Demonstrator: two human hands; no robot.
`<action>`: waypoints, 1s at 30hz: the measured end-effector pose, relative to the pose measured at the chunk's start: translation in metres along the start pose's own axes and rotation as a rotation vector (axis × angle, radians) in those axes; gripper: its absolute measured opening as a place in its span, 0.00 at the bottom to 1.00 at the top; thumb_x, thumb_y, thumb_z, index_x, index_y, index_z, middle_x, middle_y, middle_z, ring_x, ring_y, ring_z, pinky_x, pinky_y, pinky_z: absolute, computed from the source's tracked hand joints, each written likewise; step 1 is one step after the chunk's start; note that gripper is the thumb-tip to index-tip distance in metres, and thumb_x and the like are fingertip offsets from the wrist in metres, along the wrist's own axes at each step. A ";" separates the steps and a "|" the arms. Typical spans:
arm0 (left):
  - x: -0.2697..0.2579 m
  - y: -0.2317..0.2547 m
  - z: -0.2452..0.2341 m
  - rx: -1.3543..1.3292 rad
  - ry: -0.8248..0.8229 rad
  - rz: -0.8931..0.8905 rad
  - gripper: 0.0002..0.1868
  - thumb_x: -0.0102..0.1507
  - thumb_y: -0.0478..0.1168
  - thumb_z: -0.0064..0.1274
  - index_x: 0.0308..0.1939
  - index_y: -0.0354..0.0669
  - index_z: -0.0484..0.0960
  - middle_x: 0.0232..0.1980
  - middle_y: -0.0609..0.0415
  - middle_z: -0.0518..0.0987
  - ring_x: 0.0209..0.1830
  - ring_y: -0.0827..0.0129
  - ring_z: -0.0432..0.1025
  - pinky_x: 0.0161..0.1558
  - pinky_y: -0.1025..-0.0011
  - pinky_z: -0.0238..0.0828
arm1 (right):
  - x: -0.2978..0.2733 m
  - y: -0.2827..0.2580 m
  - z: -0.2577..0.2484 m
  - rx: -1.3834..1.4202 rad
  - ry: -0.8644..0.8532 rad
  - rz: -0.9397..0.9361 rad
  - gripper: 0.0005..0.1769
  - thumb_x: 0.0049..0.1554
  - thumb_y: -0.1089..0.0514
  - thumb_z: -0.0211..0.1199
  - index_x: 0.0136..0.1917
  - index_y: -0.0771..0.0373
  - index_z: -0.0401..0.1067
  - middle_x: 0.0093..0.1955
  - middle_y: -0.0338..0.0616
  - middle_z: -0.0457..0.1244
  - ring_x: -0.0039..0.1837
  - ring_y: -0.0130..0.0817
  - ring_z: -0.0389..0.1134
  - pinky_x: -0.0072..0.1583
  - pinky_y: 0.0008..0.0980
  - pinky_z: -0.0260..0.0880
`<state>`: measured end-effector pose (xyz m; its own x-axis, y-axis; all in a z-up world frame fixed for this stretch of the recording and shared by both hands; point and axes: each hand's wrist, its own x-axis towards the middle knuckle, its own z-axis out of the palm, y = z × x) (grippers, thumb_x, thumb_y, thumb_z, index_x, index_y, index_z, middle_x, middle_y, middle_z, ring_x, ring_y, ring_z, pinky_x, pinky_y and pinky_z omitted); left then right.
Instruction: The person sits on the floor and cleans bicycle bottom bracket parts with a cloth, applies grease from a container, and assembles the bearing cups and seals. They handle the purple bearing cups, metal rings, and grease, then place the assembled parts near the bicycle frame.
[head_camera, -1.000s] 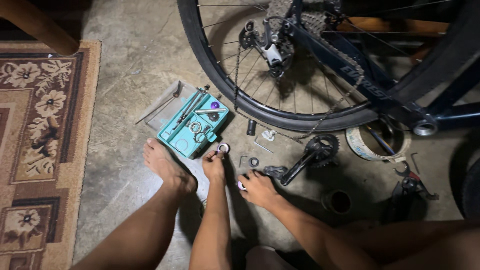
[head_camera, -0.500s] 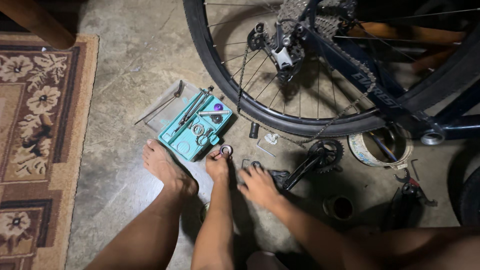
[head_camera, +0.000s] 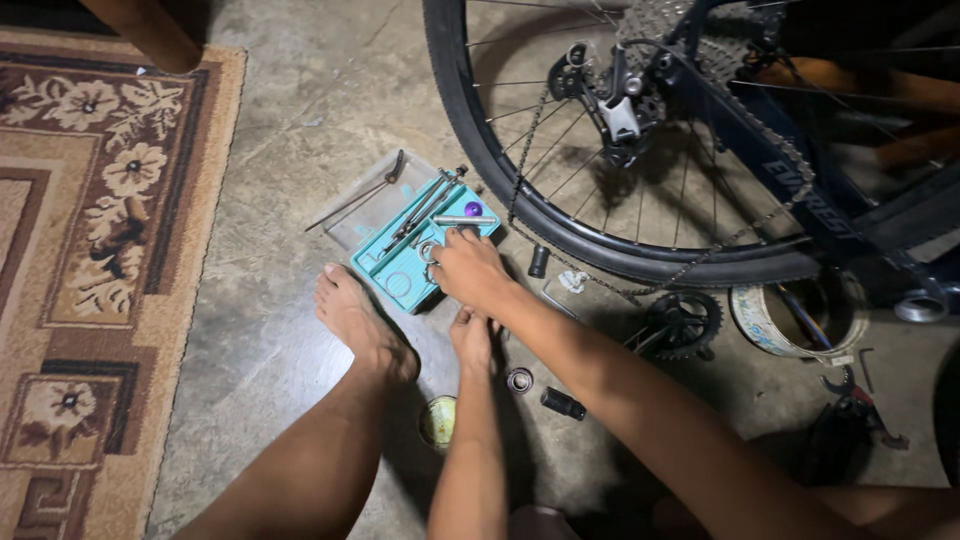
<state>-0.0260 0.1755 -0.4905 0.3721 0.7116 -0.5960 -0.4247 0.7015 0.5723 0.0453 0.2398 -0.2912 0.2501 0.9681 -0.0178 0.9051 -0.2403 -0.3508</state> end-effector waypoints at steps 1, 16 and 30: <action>-0.007 0.000 0.000 -0.060 0.003 -0.021 0.03 0.62 0.32 0.53 0.40 0.37 0.78 0.38 0.56 0.82 0.36 0.73 0.78 0.39 0.74 0.79 | 0.003 0.000 0.005 -0.027 -0.048 0.017 0.15 0.55 0.49 0.66 0.52 0.58 0.79 0.57 0.54 0.65 0.61 0.52 0.64 0.58 0.55 0.65; -0.031 0.002 0.015 -0.050 0.050 0.011 0.05 0.63 0.32 0.56 0.43 0.36 0.82 0.41 0.58 0.84 0.38 0.77 0.77 0.42 0.78 0.75 | 0.031 -0.011 0.040 -0.223 0.087 -0.018 0.16 0.48 0.54 0.68 0.49 0.62 0.80 0.59 0.51 0.66 0.65 0.46 0.63 0.65 0.53 0.55; -0.070 0.086 0.087 0.002 -0.164 0.005 0.12 0.66 0.39 0.56 0.49 0.33 0.83 0.43 0.50 0.84 0.39 0.69 0.80 0.43 0.73 0.79 | -0.012 0.047 -0.069 1.171 -0.089 0.262 0.11 0.60 0.58 0.62 0.51 0.68 0.74 0.50 0.48 0.68 0.46 0.30 0.68 0.47 0.28 0.70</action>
<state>-0.0172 0.1893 -0.3502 0.4996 0.7120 -0.4935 -0.4255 0.6978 0.5761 0.1083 0.2126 -0.2426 0.3134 0.9122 -0.2638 -0.0428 -0.2639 -0.9636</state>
